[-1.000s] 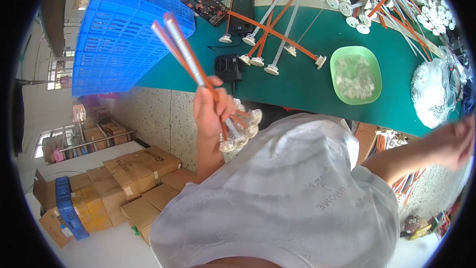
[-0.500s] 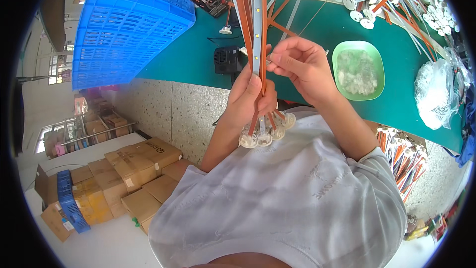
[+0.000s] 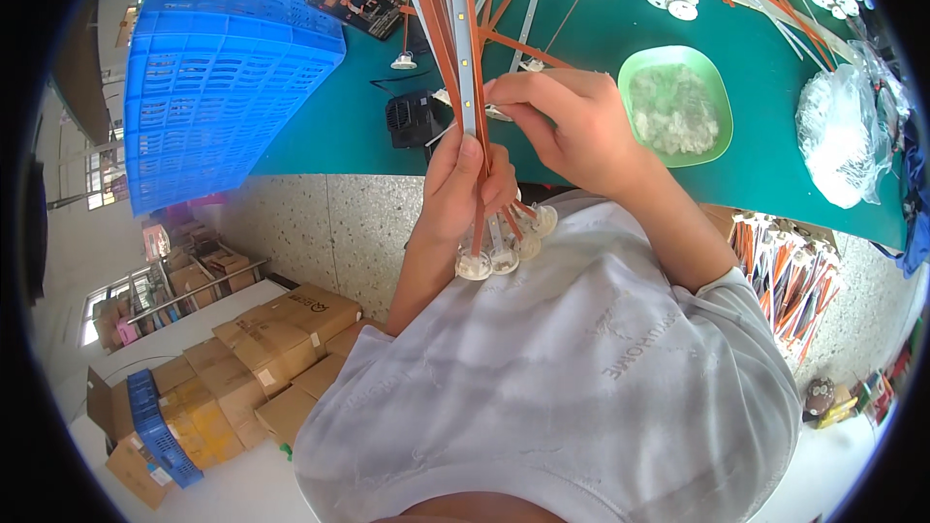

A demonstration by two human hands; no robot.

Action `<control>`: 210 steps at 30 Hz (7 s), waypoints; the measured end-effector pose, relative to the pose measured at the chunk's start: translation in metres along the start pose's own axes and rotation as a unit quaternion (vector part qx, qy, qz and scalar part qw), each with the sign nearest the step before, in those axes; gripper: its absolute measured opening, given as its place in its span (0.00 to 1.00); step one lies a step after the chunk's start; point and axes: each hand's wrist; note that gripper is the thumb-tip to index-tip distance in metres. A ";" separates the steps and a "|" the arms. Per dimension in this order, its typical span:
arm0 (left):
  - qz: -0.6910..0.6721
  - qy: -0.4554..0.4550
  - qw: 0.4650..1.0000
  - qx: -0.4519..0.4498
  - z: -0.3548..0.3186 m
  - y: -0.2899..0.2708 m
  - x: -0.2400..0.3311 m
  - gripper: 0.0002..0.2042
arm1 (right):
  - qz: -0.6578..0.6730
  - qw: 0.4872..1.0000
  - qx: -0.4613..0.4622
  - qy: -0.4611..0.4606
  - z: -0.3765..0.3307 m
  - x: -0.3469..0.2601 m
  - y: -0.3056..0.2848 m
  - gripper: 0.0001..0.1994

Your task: The person bundles light strip assemblies using rubber bands and attaches small plastic components from a bowl onto the bases of individual light strips by hand.

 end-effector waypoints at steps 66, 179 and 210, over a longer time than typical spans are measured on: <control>-0.016 0.007 1.000 0.026 0.004 0.015 0.005 0.16 | 0.049 0.977 -0.052 -0.200 0.020 -0.002 -0.009 0.18; 0.493 0.164 0.850 0.086 0.011 0.028 0.023 0.14 | 0.365 0.869 -0.115 0.313 -0.041 -0.006 0.014 0.05; 0.478 0.075 0.870 0.098 0.007 0.031 0.037 0.11 | 0.012 0.997 0.045 -0.055 -0.023 -0.015 0.004 0.15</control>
Point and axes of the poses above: each hand's wrist, its own z-axis towards the middle knuckle, its own y-axis out of the palm, x = y × z, and after that the axes turned 15 degrees about -z, right-handed
